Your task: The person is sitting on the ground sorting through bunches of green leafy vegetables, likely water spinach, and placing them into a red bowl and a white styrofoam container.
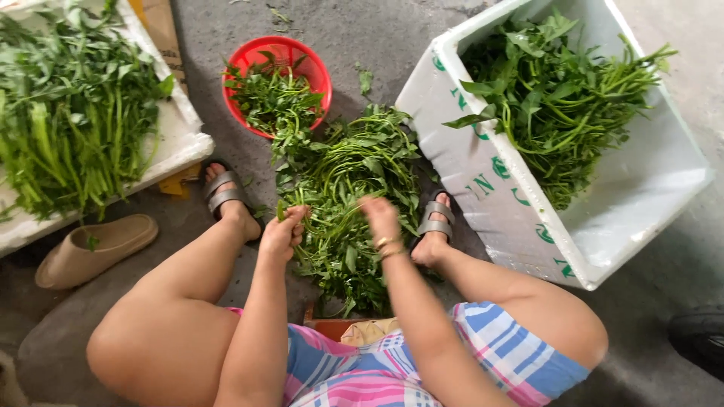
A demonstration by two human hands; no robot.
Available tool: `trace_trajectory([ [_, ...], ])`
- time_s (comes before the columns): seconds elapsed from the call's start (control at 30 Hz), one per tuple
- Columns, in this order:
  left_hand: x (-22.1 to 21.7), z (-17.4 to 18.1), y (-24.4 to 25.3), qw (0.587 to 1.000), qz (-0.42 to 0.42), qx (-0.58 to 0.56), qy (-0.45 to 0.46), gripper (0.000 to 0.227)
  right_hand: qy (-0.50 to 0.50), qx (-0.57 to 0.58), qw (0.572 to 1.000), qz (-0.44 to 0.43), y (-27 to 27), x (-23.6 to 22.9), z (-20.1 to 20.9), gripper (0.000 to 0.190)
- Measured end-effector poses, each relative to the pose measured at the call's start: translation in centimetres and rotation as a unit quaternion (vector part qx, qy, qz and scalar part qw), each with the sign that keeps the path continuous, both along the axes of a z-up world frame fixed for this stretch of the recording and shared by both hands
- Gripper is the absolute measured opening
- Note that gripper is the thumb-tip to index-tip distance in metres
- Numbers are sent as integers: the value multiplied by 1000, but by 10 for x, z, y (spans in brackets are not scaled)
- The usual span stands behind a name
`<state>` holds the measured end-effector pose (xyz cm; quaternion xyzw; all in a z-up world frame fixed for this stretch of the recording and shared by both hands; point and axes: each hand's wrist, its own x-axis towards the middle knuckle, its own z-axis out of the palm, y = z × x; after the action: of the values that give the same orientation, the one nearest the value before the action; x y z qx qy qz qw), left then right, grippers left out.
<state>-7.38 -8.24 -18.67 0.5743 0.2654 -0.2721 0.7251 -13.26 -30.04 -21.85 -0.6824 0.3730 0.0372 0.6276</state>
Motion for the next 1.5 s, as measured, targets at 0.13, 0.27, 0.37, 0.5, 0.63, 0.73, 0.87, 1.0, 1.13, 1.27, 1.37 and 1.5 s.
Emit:
trace_trajectory([
  [0.13, -2, 23, 14, 1000, 1, -5, -24, 23, 103, -109, 982, 112, -78, 0, -69, 62],
  [0.27, -9, 74, -1, 996, -64, 38, -54, 23, -5, -155, 972, 177, -39, 6, 36, 39],
  [0.37, -17, 86, -20, 982, -133, 105, -85, 24, -141, -132, 971, 145, 5, 8, 60, 38],
  [0.5, -28, 42, -26, 968, -172, 141, -115, 18, -196, -237, 923, 231, 25, 6, 65, 44],
  [0.63, -26, 88, -31, 968, -191, 117, -114, 15, -152, -201, 956, 149, 16, 20, 57, 15],
  [0.73, -24, 59, -23, 984, -149, 62, -81, 13, -61, -29, 998, 0, -17, 26, 26, 21],
  [0.87, -6, 2, -17, 996, -59, 4, -64, 19, -101, 150, 974, 140, 12, 16, 100, 74],
  [1.0, 6, 9, -11, 999, -27, 3, -22, 20, -78, 139, 926, 343, 37, 2, 58, 53],
  [1.13, 18, -2, 0, 999, 25, -42, -13, 18, -121, 84, 940, 309, 53, -8, 47, 22],
  [1.27, 38, -39, 5, 990, 135, -8, -47, 11, -104, -7, 937, 333, 58, -17, 69, 29],
  [1.37, 58, -55, 9, 985, 168, 20, -42, 13, -90, -79, 927, 354, 59, -27, 79, 28],
  [1.5, 100, -77, 36, 971, 230, 54, -34, 17, -82, -112, 920, 367, 50, -51, 93, 25],
])
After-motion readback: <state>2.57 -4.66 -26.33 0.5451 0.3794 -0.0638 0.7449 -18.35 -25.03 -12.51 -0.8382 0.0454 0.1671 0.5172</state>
